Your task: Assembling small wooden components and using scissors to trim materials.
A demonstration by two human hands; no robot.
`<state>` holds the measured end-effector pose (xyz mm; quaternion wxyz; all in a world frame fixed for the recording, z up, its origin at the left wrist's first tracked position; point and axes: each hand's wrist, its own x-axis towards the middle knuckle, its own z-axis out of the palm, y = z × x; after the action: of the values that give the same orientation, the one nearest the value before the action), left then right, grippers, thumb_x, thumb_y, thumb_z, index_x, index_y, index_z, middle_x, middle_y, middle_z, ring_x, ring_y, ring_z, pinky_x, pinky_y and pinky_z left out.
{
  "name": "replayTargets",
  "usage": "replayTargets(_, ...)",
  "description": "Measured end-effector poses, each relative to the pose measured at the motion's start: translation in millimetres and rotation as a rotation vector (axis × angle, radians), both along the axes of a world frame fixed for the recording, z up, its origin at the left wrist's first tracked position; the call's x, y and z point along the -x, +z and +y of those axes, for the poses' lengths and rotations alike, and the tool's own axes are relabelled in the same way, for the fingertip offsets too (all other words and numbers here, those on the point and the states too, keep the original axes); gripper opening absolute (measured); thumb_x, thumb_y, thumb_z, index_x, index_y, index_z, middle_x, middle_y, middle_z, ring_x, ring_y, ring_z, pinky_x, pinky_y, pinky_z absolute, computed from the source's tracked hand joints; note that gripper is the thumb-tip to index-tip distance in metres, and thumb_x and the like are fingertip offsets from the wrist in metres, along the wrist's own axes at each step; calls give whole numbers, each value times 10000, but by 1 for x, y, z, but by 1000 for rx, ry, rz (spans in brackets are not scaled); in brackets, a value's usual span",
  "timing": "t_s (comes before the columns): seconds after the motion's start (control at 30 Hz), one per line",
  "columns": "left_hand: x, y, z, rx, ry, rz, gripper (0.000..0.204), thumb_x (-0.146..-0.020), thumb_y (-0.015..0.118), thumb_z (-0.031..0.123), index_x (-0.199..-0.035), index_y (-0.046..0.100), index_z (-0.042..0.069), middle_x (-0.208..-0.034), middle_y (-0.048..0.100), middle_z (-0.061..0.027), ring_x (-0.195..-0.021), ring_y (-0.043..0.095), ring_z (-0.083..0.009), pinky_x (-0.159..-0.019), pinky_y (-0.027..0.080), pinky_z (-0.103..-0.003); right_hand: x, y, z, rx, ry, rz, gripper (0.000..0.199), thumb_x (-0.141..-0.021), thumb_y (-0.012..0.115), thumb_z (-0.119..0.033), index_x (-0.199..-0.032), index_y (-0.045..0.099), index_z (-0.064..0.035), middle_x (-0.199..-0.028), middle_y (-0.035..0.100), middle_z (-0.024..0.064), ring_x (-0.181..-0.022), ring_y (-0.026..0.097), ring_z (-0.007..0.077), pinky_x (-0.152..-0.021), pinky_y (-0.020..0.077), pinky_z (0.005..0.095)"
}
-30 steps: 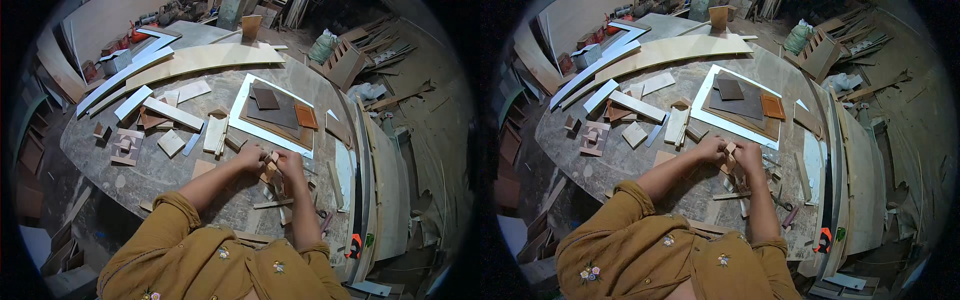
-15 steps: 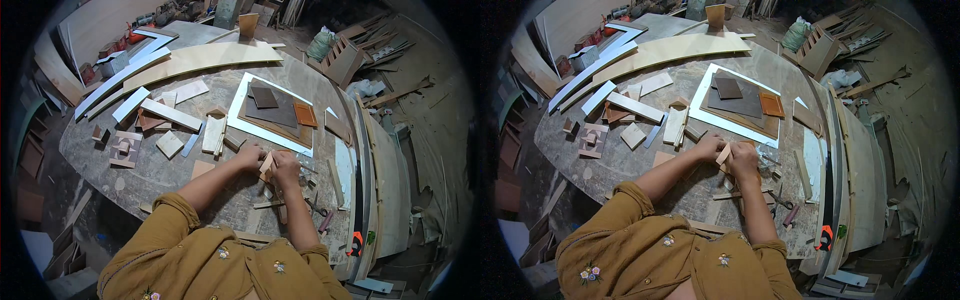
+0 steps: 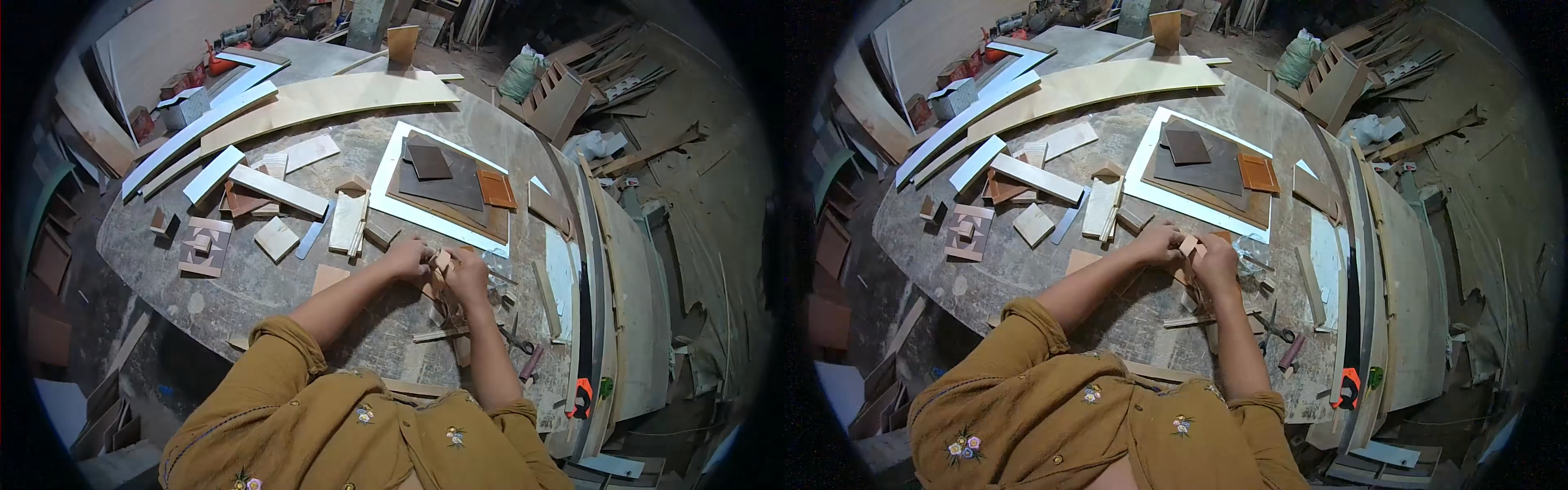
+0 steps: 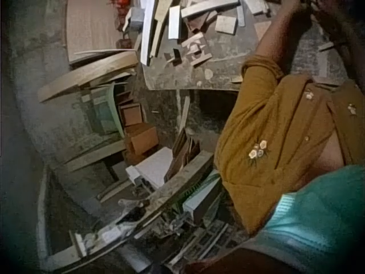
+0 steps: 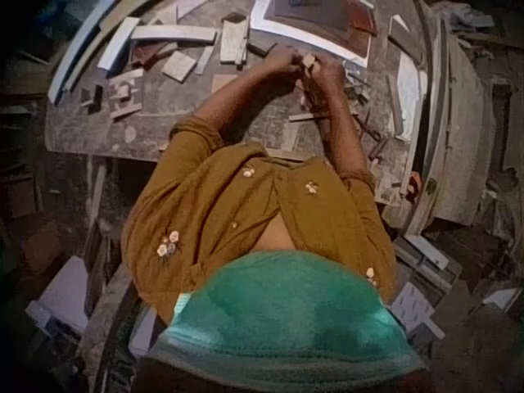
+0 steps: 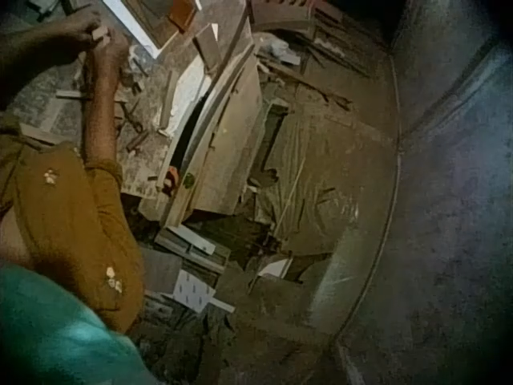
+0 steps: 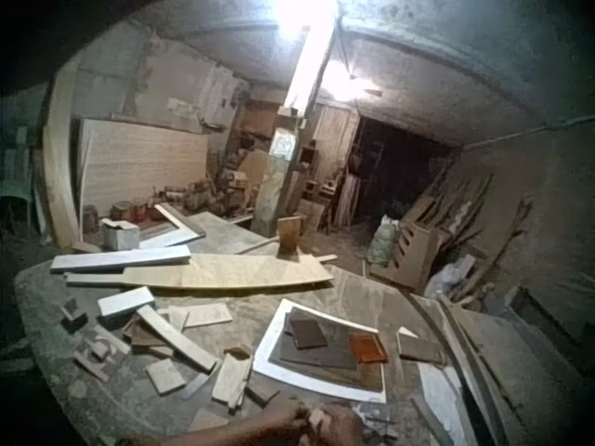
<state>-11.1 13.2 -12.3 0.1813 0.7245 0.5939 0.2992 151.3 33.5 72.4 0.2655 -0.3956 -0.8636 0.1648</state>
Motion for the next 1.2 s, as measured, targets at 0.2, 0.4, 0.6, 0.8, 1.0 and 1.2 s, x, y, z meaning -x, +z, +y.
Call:
replayTargets(0.2, 1, 2, -1, 18, -7, -6, 284, -655, 685, 206, -925, 677, 118, -919, 628, -97, -966, 545, -313, -849, 449, -404, -3, -9, 10, 24, 7, 14, 268, -728, 686, -267, -927, 687, -87, -866, 664, 136, -811, 638, 311, -686, 501, 358)
replayTargets(0.4, 2, 0, 2, 56, -25, 34, 331, -655, 680, 220, -972, 665, 126, -938, 625, -106, -983, 539, -324, -862, 444, -409, -3, -17, 13, 25, 33, 91, 268, -729, 692, -242, -926, 683, -61, -885, 675, 121, -826, 655, 268, -723, 507, 324)
replayTargets(0.6, 1, -5, 0, -47, 0, -50, 221, -655, 667, 243, -804, 617, 89, -840, 595, -121, -912, 557, -332, -774, 460, -435, -1, -9, 12, 27, 35, 78, 237, -725, 677, -220, -902, 692, -63, -844, 673, 122, -784, 652, 275, -697, 503, 339)
replayTargets(0.8, 2, -9, 2, -1, -1, -7, 296, -645, 689, 219, -907, 648, 86, -908, 623, -103, -940, 536, -322, -838, 440, -413, 1, -7, 14, 81, 9, 39, 260, -714, 693, -245, -890, 694, -53, -842, 677, 124, -781, 660, 256, -694, 503, 321)
replayTargets(1.0, 1, 2, 0, 42, -28, 8, 253, -660, 656, 246, -856, 636, 86, -895, 609, -124, -967, 540, -336, -841, 446, -440, -2, -13, 25, 219, -35, 69, 248, -758, 664, -242, -890, 687, -34, -808, 679, 125, -749, 665, 235, -673, 505, 314)
replayTargets(1.2, 1, 0, 0, 40, -4, 21, 263, -662, 673, 246, -876, 651, 95, -913, 618, -123, -982, 538, -330, -843, 449, -431, 2, -5, 32, 128, 27, -46, 220, -751, 615, -251, -873, 700, -89, -786, 659, 149, -729, 645, 316, -656, 509, 364)
